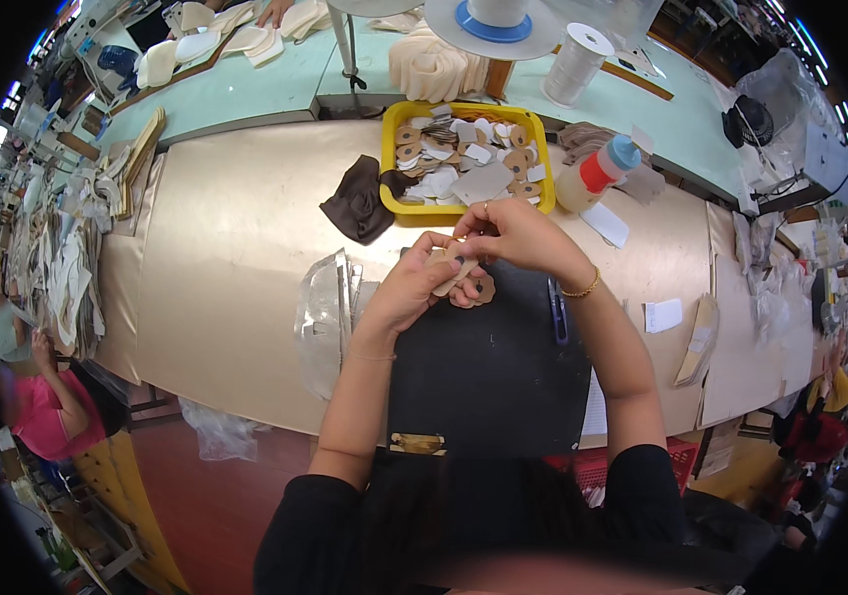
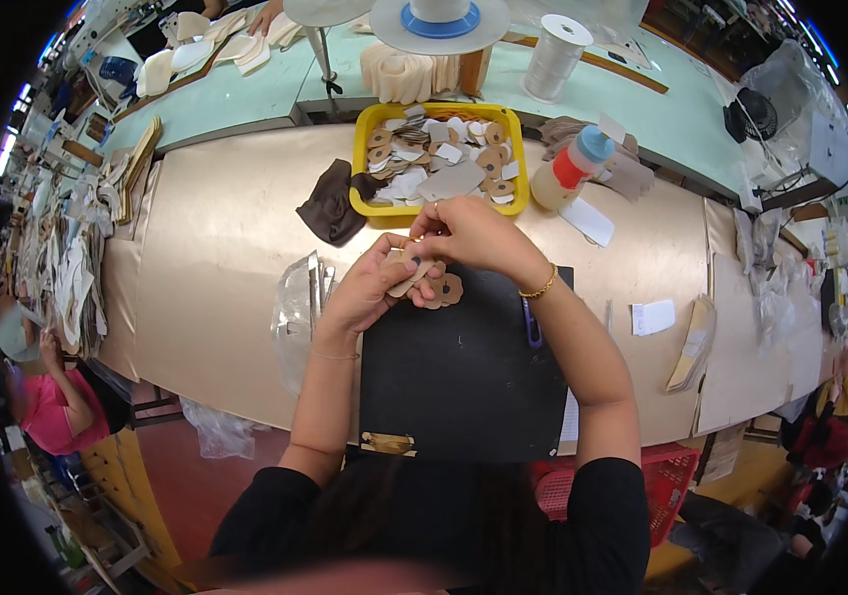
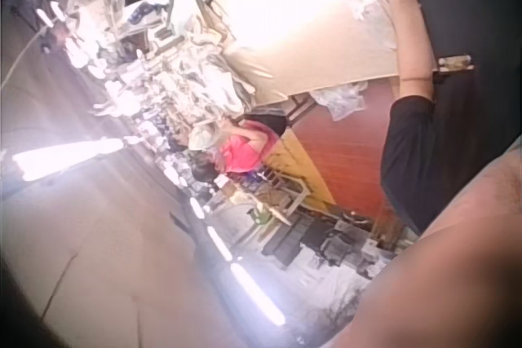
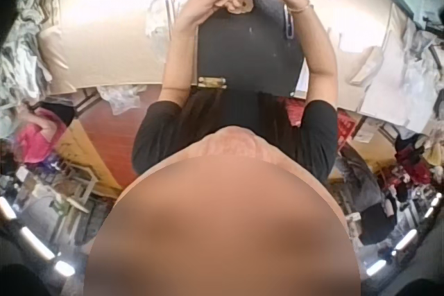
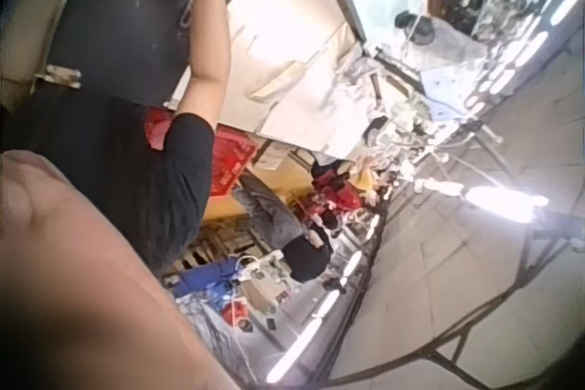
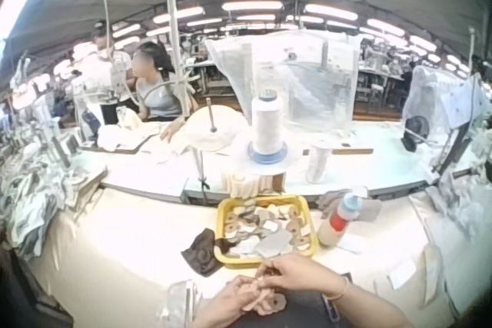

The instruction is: The person cuts small fabric pieces using scissors and then applies glue to circular cardboard pieces. The person places the glued pieces on a black work mat.

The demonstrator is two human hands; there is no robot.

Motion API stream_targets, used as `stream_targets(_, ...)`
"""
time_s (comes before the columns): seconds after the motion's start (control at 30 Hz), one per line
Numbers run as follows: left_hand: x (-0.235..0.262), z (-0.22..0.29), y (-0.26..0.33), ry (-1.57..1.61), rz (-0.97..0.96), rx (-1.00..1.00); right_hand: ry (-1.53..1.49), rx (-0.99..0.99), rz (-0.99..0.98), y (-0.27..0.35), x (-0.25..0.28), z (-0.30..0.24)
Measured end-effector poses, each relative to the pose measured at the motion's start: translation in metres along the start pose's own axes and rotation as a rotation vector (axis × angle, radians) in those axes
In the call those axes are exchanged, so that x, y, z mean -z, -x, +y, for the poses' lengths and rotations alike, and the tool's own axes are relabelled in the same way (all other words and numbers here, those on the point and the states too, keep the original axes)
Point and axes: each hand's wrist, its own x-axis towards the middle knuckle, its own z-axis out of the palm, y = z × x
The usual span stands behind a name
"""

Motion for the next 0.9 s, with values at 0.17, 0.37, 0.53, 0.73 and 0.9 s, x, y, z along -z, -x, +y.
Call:
stream_targets(0.17,-0.002,-0.004,-0.001,0.084,-0.004,0.010,-0.021,-0.078,0.023,-0.010,0.015,0.007)
stream_targets(0.37,0.007,-0.012,-0.002,0.372,-0.047,0.016,0.446,-0.025,0.342,-0.047,0.055,0.004)
stream_targets(0.53,0.008,-0.039,-0.005,0.837,-0.097,0.089,0.617,0.331,0.570,-0.085,0.051,0.005)
stream_targets(0.73,0.002,-0.061,-0.011,0.900,-0.170,0.067,0.857,0.184,0.253,-0.142,0.032,0.016)
stream_targets(0.9,-0.005,-0.064,-0.011,0.816,-0.199,0.058,0.917,0.056,0.235,-0.159,0.035,0.027)
